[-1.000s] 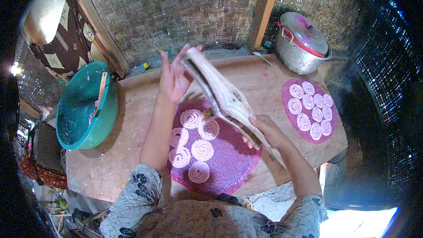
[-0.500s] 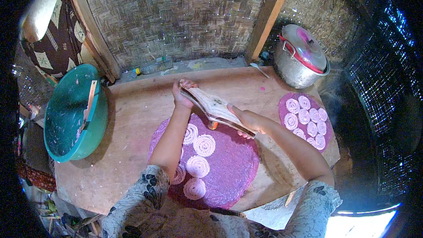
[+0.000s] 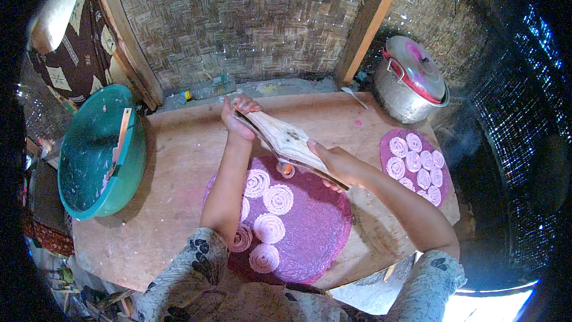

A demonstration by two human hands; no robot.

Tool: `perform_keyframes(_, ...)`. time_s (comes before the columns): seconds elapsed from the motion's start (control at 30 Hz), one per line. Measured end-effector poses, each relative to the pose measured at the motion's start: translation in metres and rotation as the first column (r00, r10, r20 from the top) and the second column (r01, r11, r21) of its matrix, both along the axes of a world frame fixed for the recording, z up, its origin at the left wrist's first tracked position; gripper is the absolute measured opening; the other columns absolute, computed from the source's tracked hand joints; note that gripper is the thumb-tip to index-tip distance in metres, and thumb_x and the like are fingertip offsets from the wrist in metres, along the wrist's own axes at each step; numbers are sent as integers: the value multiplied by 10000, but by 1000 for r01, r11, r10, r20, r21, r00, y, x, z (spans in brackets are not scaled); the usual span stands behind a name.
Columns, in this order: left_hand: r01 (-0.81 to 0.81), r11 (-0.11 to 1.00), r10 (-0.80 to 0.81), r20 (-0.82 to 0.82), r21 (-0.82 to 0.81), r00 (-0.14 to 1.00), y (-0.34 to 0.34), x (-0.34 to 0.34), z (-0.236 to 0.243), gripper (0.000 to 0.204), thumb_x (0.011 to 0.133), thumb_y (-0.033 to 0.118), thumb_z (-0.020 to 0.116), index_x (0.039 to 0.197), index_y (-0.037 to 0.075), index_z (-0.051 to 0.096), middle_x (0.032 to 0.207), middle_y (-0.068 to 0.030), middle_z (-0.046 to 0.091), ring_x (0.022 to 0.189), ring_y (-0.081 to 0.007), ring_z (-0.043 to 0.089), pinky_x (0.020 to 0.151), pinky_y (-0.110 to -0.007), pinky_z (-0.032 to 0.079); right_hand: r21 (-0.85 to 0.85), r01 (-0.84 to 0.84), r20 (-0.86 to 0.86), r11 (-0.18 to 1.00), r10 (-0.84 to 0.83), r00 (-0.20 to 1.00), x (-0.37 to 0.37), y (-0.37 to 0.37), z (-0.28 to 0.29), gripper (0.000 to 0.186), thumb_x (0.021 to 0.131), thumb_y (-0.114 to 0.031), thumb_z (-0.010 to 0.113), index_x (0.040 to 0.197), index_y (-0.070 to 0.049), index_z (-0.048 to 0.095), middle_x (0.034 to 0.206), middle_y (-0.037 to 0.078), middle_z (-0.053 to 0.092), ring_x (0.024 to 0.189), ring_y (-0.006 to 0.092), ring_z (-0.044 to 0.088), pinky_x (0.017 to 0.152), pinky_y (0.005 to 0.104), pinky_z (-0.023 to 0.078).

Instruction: The person scoops pink dough from a green bowl into a handheld metal dispenser, then extrudes it in a spiral pattern onto a purple mat to form decorative rolls. The person repeats this process to create multiple rolls on the mat.

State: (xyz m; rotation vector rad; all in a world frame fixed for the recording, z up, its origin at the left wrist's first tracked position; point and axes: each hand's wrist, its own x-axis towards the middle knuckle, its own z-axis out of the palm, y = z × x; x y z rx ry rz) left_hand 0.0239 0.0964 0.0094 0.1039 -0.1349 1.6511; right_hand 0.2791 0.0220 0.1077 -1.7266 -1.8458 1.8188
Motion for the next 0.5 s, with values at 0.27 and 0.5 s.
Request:
perform_keyframes(0.27, 33, 999, -37, 115, 32, 993, 10, 3, 4, 510, 926, 552, 339, 622, 150, 416, 522, 23, 342, 485, -136, 334, 548, -302, 329, 149, 14, 117, 989, -32, 993, -3, 5, 16, 681, 898, -668, 364, 849, -27, 591, 545, 43, 495, 411, 116, 473, 360, 265, 370)
perform_keyframes(0.5, 9, 992, -6, 23, -122, 1000, -19, 6, 8, 487, 924, 529, 332, 608, 165, 401, 505, 40, 319, 460, -122, 318, 519, -294, 311, 70, -41, 57, 997, 37, 998, 7, -9, 11, 694, 897, -665, 373, 833, -12, 597, 533, 46, 493, 406, 116, 473, 345, 270, 359)
